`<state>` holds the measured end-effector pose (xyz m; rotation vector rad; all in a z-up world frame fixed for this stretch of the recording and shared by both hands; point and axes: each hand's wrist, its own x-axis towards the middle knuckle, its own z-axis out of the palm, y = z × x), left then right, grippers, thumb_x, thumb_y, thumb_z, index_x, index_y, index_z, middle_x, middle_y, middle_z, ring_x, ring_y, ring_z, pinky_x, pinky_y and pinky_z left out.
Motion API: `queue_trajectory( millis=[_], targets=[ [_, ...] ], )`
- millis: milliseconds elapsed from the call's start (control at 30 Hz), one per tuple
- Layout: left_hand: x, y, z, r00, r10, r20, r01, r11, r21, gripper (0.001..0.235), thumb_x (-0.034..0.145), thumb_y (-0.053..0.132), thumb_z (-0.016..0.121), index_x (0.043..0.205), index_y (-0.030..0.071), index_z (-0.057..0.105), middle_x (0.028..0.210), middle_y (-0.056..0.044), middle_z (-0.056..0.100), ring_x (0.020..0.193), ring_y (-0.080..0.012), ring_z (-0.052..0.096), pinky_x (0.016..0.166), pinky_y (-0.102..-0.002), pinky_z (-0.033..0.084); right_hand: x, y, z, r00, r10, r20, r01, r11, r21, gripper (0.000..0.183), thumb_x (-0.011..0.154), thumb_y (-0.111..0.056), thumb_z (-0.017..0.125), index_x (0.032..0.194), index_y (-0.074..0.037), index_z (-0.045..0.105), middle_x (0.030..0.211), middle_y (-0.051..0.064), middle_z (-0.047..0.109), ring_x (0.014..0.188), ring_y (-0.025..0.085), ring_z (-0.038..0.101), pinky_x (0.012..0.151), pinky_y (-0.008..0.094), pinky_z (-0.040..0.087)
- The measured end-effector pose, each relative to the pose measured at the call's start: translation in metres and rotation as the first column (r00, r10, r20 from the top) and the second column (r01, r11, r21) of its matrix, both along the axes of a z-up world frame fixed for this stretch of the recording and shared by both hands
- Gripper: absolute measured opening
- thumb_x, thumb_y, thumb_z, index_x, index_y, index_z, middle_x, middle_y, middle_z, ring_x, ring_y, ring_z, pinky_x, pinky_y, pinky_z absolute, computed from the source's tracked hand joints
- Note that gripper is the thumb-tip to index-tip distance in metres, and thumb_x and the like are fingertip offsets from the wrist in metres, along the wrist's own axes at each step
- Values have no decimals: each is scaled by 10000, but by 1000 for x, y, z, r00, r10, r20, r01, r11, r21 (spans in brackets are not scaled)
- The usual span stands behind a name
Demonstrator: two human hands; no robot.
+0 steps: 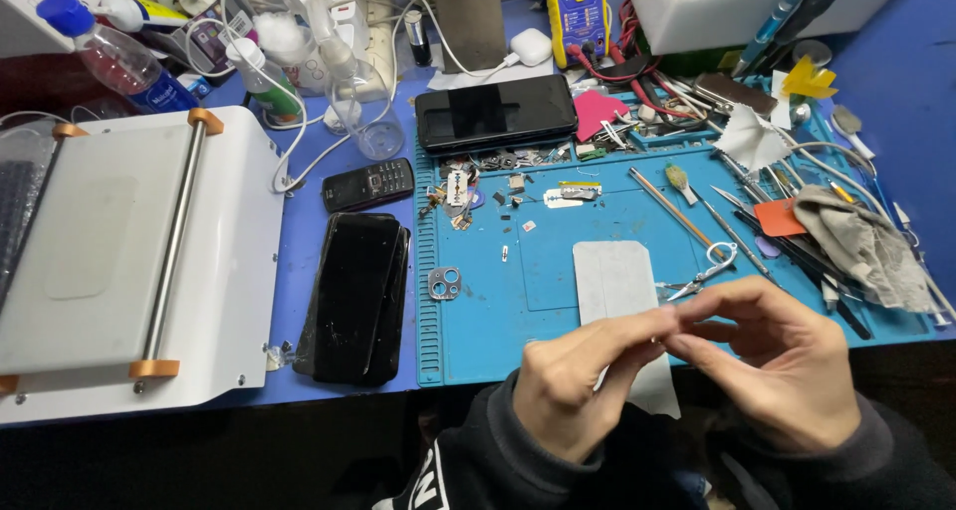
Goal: Applying adhesive tape to a replacement mobile phone screen panel and trimming the excess with scissors.
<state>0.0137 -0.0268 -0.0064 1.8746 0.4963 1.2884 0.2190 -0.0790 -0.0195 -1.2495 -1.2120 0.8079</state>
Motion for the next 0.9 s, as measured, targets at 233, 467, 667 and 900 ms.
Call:
queue_trajectory(
  millis=[233,467,667,900],
  targets=[
    [-20,-8,7,978,-208,9,207,976,66,240,995,-11,767,1222,51,723,1105,-71,759,992,-175,794,859,-240,653,28,-34,-54,991,-4,-131,-19,984,-176,209,789,94,756,996,76,728,913,162,778,823,227,772,751,344,636],
    [-29,-22,10,997,64,-38,-29,805,592,313,937,-5,776,1239,72,750,1076,-30,674,775,-108,683,681,-233,549,7,-63,-40,836,83,-543,-212,961,-179,241,900,46,676,1115,125,753,1000,254,796,889,280,774,809,385,624],
    [-17,-30,5,986,72,-149,57,696,716,379,923,-69,724,1290,24,728,1101,-54,670,835,-159,647,761,-301,564,24,-84,-31,954,-24,-300,-27,986,-165,241,887,64,668,1115,100,738,1023,241,793,928,279,785,850,383,637],
    [-52,-7,-13,917,292,-272,-164,897,412,370,962,-136,766,1259,82,736,1054,-85,655,859,-146,668,777,-256,568,88,-135,-31,796,-503,335,526,850,28,129,1183,-3,619,1163,108,682,1059,221,721,1000,270,751,938,354,646]
  ],
)
